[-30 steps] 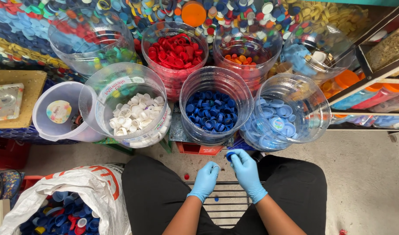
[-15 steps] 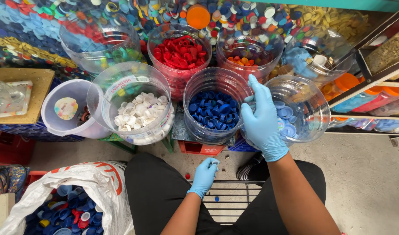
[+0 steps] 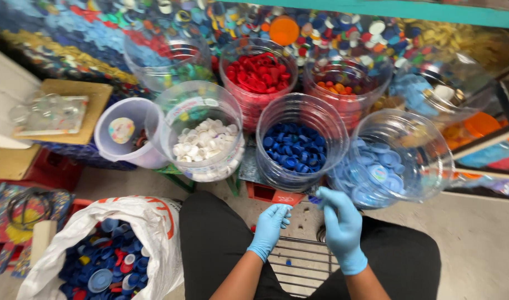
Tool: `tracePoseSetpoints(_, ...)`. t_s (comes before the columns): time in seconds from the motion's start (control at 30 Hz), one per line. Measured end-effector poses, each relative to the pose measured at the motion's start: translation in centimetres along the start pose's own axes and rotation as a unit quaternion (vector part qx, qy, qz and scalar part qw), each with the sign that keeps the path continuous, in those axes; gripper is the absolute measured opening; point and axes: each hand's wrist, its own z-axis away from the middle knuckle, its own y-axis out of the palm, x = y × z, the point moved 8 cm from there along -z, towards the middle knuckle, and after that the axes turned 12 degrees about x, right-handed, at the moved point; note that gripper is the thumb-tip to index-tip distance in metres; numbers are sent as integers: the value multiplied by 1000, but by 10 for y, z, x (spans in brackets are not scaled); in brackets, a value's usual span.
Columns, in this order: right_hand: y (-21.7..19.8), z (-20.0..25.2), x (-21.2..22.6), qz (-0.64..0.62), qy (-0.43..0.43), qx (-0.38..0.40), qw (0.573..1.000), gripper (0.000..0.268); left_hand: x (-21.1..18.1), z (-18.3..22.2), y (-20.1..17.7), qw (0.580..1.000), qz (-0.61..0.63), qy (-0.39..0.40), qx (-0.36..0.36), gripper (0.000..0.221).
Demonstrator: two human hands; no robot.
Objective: The person sits on the floor and sorts plastic bottle caps by color. They pick caps from a large white sack and place them into clear plastic containers filled with red, blue, white, and orange caps.
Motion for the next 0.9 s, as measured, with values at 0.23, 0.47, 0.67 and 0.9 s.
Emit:
tracePoseSetpoints(0.23,43,65,-98,-64,158,8,985,33,-147,57,-17,959,-11,275,-71,17)
tracePoseSetpoints(0.47,81,76,-153,-106,278,151,943,39,-337,78,-73,817,-280,443,-242,15)
tracePoseSetpoints(0.67,95,86,-197,-70,349,181,917,42,-362,42,-103,837,-455,239,-190,76)
tracePoseSetpoints(0.9,103,104,-243,-143,369,190,899,37,-324,161,-189,712,-487,375,-340,45)
